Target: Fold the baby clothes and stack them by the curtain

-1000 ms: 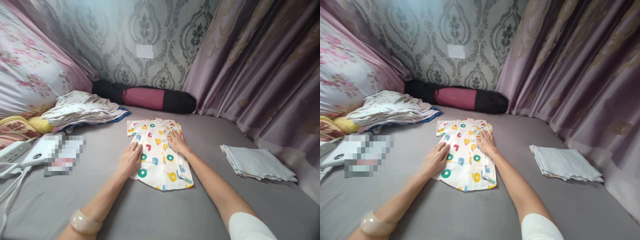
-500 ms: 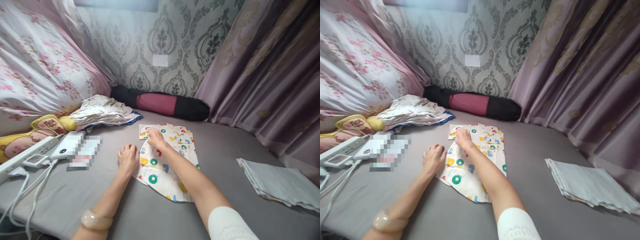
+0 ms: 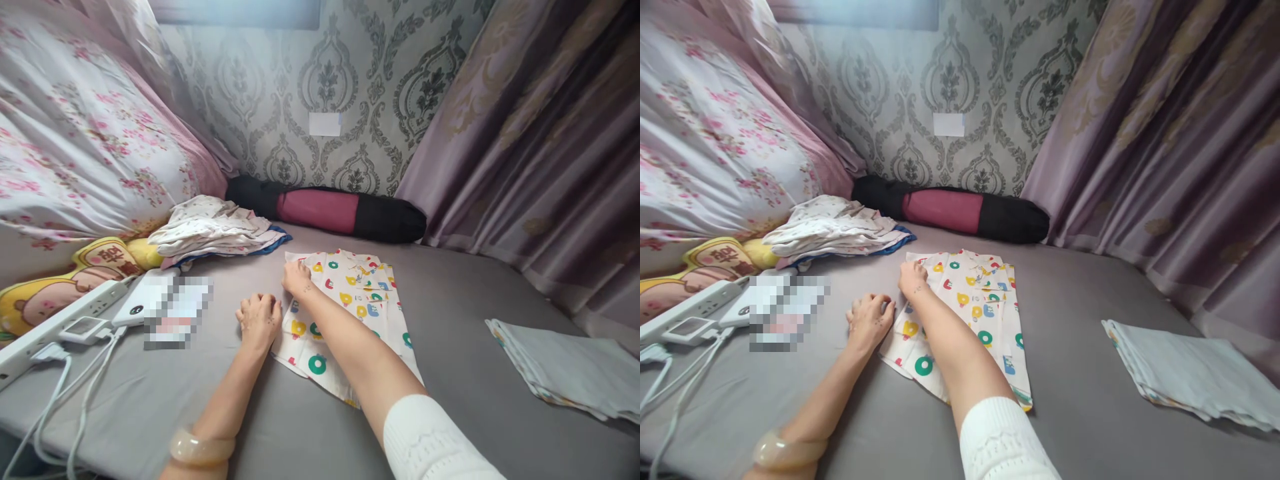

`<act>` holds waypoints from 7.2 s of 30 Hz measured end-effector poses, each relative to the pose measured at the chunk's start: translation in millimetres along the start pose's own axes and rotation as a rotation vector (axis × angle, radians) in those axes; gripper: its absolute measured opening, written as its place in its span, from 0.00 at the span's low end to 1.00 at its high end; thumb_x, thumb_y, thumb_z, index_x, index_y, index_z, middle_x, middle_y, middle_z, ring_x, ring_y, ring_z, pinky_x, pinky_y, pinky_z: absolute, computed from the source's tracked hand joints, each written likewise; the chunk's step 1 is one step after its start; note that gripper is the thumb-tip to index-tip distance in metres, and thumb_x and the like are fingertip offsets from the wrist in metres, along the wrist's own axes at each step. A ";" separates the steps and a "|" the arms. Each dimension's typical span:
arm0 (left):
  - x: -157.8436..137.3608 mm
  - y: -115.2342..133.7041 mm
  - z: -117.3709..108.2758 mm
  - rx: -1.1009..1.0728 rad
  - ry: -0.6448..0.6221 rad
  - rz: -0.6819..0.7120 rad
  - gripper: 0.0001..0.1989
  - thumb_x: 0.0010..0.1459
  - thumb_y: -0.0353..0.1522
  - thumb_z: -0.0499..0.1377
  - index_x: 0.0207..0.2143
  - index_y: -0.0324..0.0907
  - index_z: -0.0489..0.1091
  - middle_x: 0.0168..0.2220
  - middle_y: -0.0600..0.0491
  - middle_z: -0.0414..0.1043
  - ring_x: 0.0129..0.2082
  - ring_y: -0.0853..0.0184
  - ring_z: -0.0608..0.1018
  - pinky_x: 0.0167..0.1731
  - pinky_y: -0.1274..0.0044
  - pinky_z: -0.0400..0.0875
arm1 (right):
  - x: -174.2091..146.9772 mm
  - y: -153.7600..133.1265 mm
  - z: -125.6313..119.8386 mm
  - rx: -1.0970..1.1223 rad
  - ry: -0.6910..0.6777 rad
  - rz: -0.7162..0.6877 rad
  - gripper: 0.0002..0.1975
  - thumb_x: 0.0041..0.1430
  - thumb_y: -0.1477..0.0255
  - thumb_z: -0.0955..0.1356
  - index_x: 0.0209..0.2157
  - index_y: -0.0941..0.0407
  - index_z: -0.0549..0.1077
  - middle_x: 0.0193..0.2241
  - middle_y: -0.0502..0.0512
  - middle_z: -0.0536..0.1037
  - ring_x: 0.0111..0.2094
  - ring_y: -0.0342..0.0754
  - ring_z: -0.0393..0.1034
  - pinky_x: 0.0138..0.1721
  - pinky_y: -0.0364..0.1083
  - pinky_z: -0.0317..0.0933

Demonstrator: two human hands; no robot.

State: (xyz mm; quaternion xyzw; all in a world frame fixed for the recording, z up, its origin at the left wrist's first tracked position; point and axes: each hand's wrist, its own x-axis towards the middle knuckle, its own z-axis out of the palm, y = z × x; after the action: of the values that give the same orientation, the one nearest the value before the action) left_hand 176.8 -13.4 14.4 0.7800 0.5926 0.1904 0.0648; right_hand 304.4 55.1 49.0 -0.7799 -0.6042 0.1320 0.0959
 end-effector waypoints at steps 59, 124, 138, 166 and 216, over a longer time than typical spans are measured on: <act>-19.6 55.4 27.5 0.042 -0.301 0.823 0.34 0.67 0.49 0.38 0.66 0.37 0.52 0.67 0.40 0.49 0.68 0.55 0.51 0.64 0.57 0.43 | -6.6 125.7 -3.5 -0.038 0.044 0.034 0.30 0.69 0.61 0.49 0.66 0.61 0.53 0.68 0.57 0.48 0.69 0.52 0.36 0.66 0.58 0.28; 19.6 10.4 34.9 -0.215 -0.106 0.415 0.14 0.63 0.35 0.50 0.49 0.44 0.67 0.57 0.44 0.68 0.63 0.54 0.62 0.59 0.56 0.56 | -32.8 124.8 -7.3 -0.004 0.165 0.020 0.26 0.70 0.64 0.50 0.61 0.59 0.60 0.66 0.61 0.55 0.67 0.50 0.43 0.65 0.54 0.31; 16.3 7.7 39.1 -0.225 -0.050 0.470 0.15 0.64 0.36 0.48 0.49 0.47 0.68 0.56 0.47 0.69 0.63 0.56 0.63 0.59 0.59 0.56 | -3.3 119.9 13.5 -0.008 0.120 0.061 0.35 0.68 0.57 0.49 0.67 0.65 0.48 0.69 0.61 0.44 0.69 0.51 0.32 0.66 0.54 0.26; 6.5 23.1 27.3 -0.299 -0.223 0.644 0.18 0.66 0.39 0.46 0.53 0.43 0.64 0.58 0.45 0.66 0.64 0.57 0.61 0.61 0.59 0.53 | -35.0 207.6 -12.6 -0.031 0.216 0.369 0.33 0.69 0.60 0.48 0.67 0.65 0.48 0.68 0.62 0.46 0.69 0.54 0.36 0.66 0.56 0.29; 2.8 30.9 15.9 -0.197 -0.415 0.789 0.37 0.53 0.58 0.54 0.60 0.48 0.63 0.64 0.47 0.58 0.66 0.52 0.58 0.64 0.55 0.44 | -72.2 181.4 -10.8 -0.065 0.135 0.073 0.30 0.69 0.59 0.51 0.67 0.55 0.51 0.69 0.60 0.45 0.69 0.54 0.35 0.65 0.61 0.29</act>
State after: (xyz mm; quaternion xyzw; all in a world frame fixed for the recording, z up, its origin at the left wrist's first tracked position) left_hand 211.2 -17.7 10.5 0.9579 0.2037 0.0954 0.1785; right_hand 457.3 -60.3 9.7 -0.8111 -0.5717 0.0626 0.1062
